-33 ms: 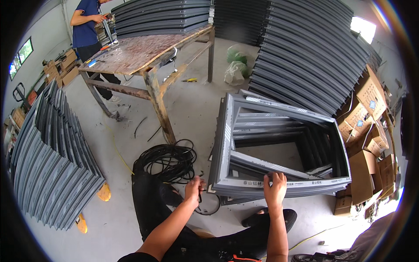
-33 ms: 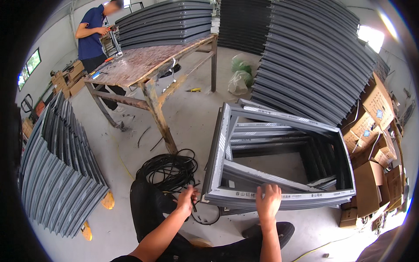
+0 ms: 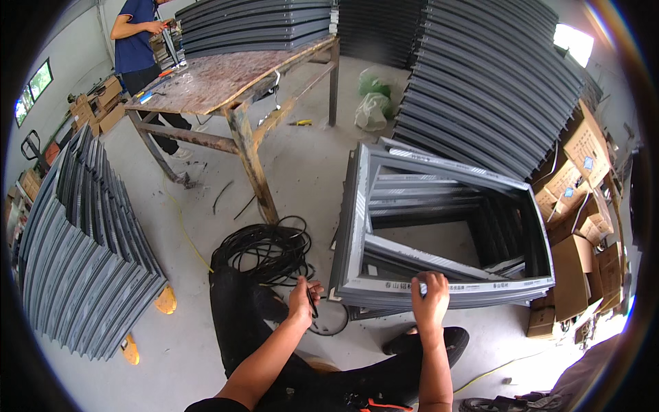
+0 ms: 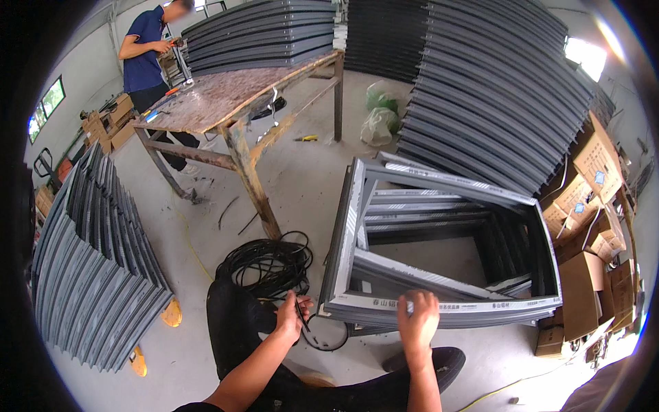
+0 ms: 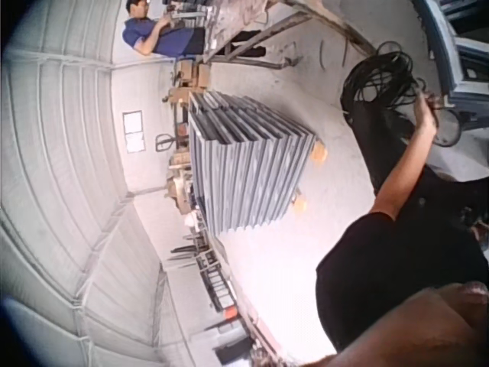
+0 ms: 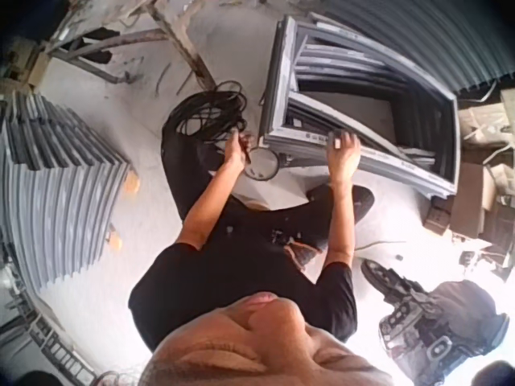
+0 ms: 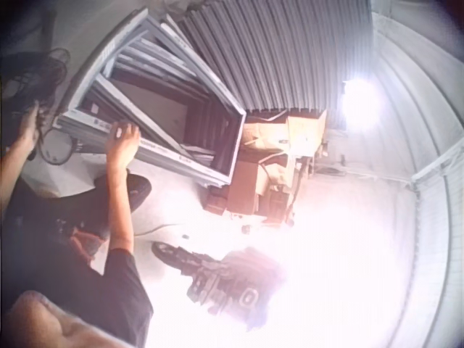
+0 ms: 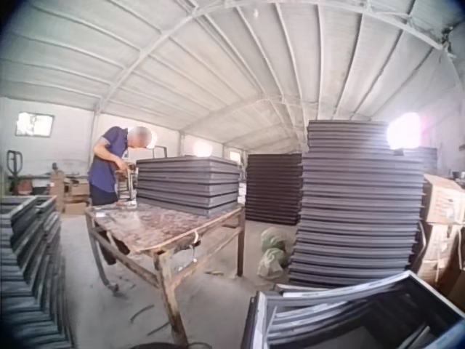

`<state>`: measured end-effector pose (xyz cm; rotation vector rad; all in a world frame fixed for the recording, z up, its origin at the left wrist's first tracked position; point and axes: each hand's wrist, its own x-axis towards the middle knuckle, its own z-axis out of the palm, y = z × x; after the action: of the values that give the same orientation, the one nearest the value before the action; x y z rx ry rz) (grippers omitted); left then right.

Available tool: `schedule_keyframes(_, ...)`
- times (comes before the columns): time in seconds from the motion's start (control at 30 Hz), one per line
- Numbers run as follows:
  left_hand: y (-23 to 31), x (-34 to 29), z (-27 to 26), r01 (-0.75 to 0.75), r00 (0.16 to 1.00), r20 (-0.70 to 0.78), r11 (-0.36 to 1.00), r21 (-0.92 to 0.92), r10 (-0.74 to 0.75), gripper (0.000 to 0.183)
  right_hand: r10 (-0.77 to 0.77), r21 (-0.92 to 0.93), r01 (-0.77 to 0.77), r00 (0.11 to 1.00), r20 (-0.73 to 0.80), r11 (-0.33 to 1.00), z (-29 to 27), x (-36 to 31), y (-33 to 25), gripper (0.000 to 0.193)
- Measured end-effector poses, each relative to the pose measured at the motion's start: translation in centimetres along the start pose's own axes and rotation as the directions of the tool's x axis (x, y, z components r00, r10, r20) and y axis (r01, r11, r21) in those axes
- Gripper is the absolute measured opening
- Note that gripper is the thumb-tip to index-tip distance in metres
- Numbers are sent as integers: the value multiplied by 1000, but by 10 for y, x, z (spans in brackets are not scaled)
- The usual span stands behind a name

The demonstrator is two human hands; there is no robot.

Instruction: The person places a metal frame onto a stack and then sits on the floor to insert a rubber seal around the inner edge of another metal frame using pliers to trim the seal.

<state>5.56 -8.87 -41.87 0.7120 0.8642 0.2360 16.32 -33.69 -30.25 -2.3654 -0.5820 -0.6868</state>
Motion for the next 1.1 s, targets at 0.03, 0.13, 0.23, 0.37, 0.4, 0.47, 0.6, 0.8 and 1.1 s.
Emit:
schedule_keyframes(0.03, 1, -10, -8, -1, 999, 32, 998, -71, 4, 45, 9, 130, -22, 995, 97, 991, -4, -10, -19, 9)
schedule_keyframes(0.13, 16, -45, -16, 42, 991, 133, 981, -190, -17, 41, -176, 558, -142, 861, 477, 818, -7, -43, -67, 12)
schedule_keyframes(0.23, 32, -82, 1, 142, 945, 322, 956, -259, -53, 37, -278, 577, -24, 859, 430, 817, 14, -69, -98, 27)
schedule_keyframes(0.37, 33, -109, 5, 157, 908, 415, 966, -203, -61, 29, -197, 649, -225, 837, 510, 727, 36, -103, -102, 51)
schedule_keyframes(0.4, 31, -108, 3, 139, 913, 403, 975, -171, -59, 26, -148, 681, -391, 794, 590, 620, 39, -110, -101, 53)
schedule_keyframes(0.47, 29, -98, -2, 155, 907, 411, 979, -131, -88, 23, -74, 675, -556, 743, 665, 485, 42, -120, -101, 50)
schedule_keyframes(0.6, 37, -82, 5, 147, 928, 352, 988, -46, -121, 17, 163, 600, -668, 717, 678, 441, 59, -148, -93, 31)
schedule_keyframes(0.8, 49, -51, 5, 95, 931, 347, 993, 66, -113, 21, 159, 549, -836, 543, 825, 6, 65, -140, -82, 16)
schedule_keyframes(1.1, 5, 16, -3, -441, 889, 388, 685, 580, 243, 16, 168, 351, -933, 360, 918, 80, 85, -149, -65, 16)
